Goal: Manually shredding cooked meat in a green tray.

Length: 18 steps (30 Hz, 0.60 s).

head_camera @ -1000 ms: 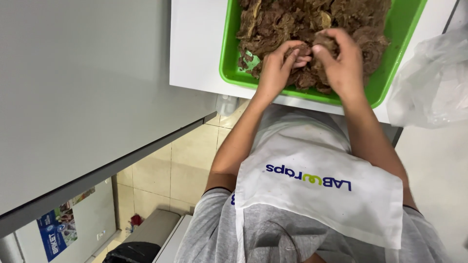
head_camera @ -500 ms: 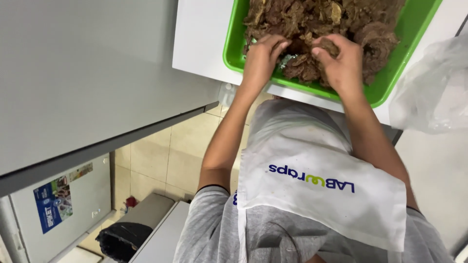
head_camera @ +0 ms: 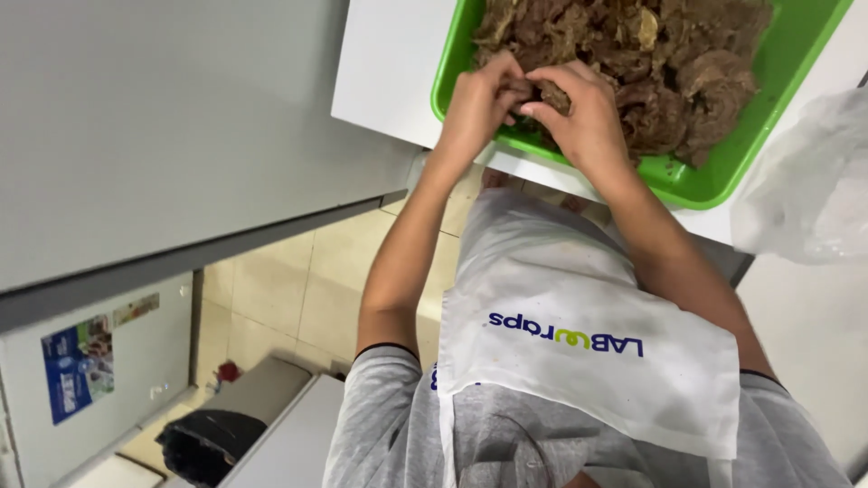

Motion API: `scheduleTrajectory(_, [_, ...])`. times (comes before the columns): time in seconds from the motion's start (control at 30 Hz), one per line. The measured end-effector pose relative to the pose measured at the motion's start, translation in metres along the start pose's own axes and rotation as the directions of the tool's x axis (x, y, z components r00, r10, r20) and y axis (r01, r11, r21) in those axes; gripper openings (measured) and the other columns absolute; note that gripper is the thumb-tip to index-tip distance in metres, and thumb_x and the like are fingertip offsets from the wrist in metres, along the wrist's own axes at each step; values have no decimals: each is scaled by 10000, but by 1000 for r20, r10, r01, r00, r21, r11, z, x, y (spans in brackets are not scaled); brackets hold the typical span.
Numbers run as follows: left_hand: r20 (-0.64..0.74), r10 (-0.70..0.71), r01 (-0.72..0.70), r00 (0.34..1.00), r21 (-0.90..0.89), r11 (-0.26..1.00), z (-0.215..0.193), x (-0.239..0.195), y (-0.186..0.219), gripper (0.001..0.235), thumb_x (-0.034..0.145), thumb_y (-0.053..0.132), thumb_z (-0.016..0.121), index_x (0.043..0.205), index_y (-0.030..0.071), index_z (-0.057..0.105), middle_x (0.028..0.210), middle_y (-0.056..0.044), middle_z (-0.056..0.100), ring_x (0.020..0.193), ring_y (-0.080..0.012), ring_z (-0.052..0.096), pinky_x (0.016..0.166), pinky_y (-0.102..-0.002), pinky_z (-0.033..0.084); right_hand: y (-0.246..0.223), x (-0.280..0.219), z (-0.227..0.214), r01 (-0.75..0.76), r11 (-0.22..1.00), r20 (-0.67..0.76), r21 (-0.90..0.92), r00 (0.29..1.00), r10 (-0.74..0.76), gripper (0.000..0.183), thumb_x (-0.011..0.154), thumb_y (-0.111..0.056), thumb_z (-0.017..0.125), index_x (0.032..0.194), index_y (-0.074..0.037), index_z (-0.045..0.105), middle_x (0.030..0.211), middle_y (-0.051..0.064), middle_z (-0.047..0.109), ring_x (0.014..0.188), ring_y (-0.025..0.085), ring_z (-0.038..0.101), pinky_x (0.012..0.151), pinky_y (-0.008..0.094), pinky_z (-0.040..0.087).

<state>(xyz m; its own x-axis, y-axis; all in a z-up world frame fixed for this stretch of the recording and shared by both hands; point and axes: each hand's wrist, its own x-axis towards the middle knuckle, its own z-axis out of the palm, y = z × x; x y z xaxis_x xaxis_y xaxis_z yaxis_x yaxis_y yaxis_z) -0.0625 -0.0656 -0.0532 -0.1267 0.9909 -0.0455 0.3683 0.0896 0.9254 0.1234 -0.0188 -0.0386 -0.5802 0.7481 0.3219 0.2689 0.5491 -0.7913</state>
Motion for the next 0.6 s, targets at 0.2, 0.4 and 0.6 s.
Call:
scheduleTrajectory(0.2, [-8,110,-110,994,-95,989,-5,17,-26,153,912,-10,707,1063,-9,728,957,-112,735,767,-149,756,611,-268,626,17,10,29,-383,914,-97,135,913,397,230,949,-123,864,1073,-8,708,873,133,722,759,181,671,703,337,522])
scheduleTrajectory(0.4, [153,-46,60,987,-85,995,-34,22,-41,242,956,-33,672,1185,28,721,937,-112,799,799,-193,803,720,-315,628,4,19,54,-435,898,-151,63,885,440,128,973,-45,791,1069,-6,716,937,120,735,767,194,672,696,345,517])
scheduleTrajectory(0.6, [240,300,-372,923,359,856,-83,23,5,262,773,-82,594,1021,-78,681,992,-253,697,960,-425,669,785,-484,546,-40,21,60,-402,877,-102,-265,916,389,166,887,-31,788,1043,-23,735,1022,162,705,895,375,685,756,463,543])
